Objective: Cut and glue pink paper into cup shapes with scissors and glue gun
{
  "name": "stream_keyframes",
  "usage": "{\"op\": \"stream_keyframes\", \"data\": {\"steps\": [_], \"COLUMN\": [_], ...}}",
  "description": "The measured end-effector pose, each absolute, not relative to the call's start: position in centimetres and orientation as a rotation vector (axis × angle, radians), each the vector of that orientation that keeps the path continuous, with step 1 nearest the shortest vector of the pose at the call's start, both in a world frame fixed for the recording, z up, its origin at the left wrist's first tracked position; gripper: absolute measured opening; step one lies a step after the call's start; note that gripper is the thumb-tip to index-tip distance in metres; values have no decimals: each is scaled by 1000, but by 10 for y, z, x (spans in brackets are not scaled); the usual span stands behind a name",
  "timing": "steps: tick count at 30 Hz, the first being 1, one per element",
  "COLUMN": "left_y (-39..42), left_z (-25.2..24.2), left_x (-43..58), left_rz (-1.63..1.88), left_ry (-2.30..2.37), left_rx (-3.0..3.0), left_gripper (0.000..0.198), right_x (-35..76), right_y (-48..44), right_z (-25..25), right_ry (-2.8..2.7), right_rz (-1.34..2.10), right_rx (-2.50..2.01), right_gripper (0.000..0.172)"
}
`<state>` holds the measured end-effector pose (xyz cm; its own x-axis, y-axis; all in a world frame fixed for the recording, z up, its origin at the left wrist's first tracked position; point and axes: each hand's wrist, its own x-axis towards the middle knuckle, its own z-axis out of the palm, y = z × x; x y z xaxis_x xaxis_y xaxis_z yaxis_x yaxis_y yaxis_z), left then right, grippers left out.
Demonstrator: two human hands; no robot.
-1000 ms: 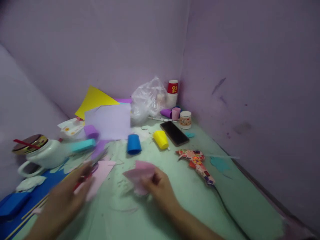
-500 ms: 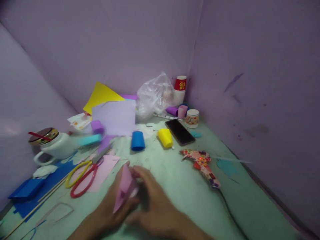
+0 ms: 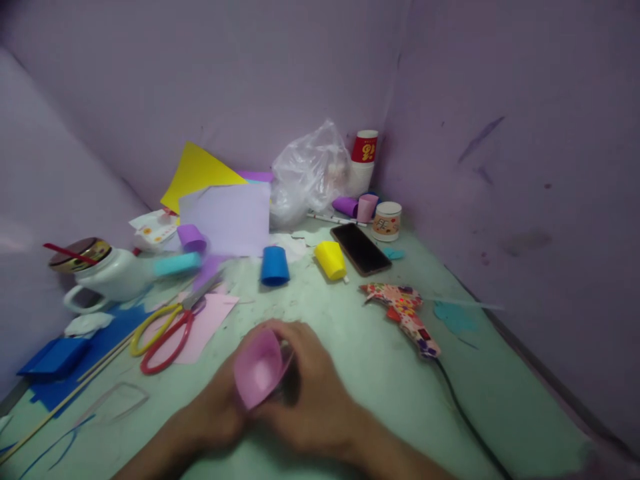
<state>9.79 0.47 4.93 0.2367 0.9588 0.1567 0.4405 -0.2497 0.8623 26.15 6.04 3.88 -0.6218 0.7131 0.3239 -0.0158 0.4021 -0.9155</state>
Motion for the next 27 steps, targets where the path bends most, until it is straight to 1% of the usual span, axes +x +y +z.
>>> {"op": "stream_keyframes", "data": {"steps": [1,5,6,7,9,10,11,14,17,19,20,22,25,27], "left_y": [5,5,5,5,5,5,5,6,8,9,9,8,7,8], "left_z": [48,44,44,44,46,47,48,51,51,49,47,43,39,39], "left_x": [97,95,94,94,93,93,94,93,92,91,91,91,93,95], "left_rz": [954,971,973,975,963,959,956,926,931,956,960,964,947,956], "left_ry": [1298,1377,1383,1378,1336,1305,1275,1187,1125,1124,1135,1205,1387,1464], "left_rx": [1798,1814,1822,1826,1838,1850,1863,1863,1846,1865,1872,1820,1623,1506], "left_gripper": [71,68,65,61,53,51,51,52,56,56,55,54,59,61], "right_x": [262,276,282,288,298,302,304,301,295,294,294,294,288,282], "right_y": [60,69,73,79,90,95,100,108,107,104,103,100,98,98], "right_z": [39,44,47,51,63,69,75,88,90,88,86,81,69,60], "right_ry": [-1939,-1989,-2019,-2063,-2220,-2320,-2432,-2678,-2699,-2660,-2644,-2576,-2342,-2184], "right_rz": [1260,1186,1153,1111,1032,989,935,684,429,350,355,484,822,942], "right_rx": [-596,-608,-571,-519,-388,-330,-273,-79,34,55,50,-21,-341,-551], "right_gripper": [70,88,86,78,53,43,38,35,30,24,21,17,7,7]}}
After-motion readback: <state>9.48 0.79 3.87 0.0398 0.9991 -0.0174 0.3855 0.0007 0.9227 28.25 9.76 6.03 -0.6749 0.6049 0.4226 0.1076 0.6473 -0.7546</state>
